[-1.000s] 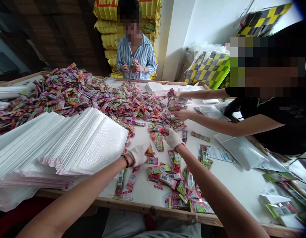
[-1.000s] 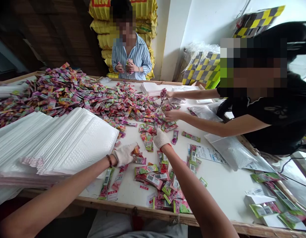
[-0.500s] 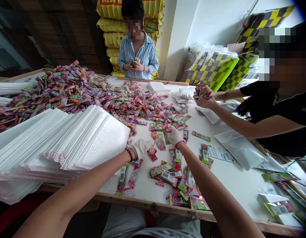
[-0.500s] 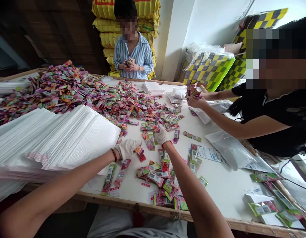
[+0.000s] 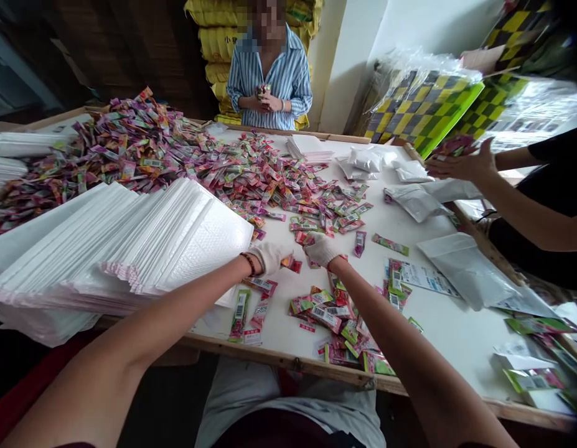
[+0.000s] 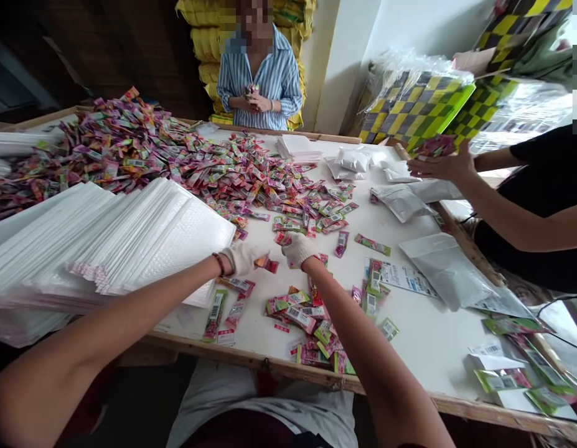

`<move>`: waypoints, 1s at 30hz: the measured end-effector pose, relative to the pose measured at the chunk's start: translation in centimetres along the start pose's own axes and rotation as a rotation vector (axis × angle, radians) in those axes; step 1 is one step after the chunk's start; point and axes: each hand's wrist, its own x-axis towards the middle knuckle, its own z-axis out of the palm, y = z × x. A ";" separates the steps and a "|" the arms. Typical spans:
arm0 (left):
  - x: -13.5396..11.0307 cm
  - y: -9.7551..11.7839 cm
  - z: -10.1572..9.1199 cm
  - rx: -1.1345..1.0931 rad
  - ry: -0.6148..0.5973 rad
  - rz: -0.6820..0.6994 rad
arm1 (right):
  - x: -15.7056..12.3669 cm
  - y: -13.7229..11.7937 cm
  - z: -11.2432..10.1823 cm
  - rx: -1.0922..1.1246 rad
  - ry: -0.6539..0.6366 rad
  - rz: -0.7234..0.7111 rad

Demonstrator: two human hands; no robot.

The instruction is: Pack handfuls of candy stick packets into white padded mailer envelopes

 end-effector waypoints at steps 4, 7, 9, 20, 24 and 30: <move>-3.3 -1.0 0.5 -0.015 -0.118 -0.105 | -4.0 1.8 -0.7 0.168 -0.199 -0.085; -4.6 -0.8 2.1 0.043 -0.144 -0.059 | -7.4 2.4 0.1 0.106 -0.341 -0.133; -4.7 -0.5 2.8 0.081 -0.099 -0.024 | -9.0 2.3 0.8 0.016 -0.345 -0.175; -7.4 2.4 1.8 -0.397 0.174 -0.424 | -12.7 2.8 -1.2 0.119 -0.116 -0.050; -6.3 3.5 3.6 -0.520 0.161 -0.435 | -14.5 2.8 0.8 0.056 -0.125 0.034; -0.5 2.9 3.7 -0.157 0.197 -0.230 | -15.1 1.9 3.0 -0.206 -0.195 0.072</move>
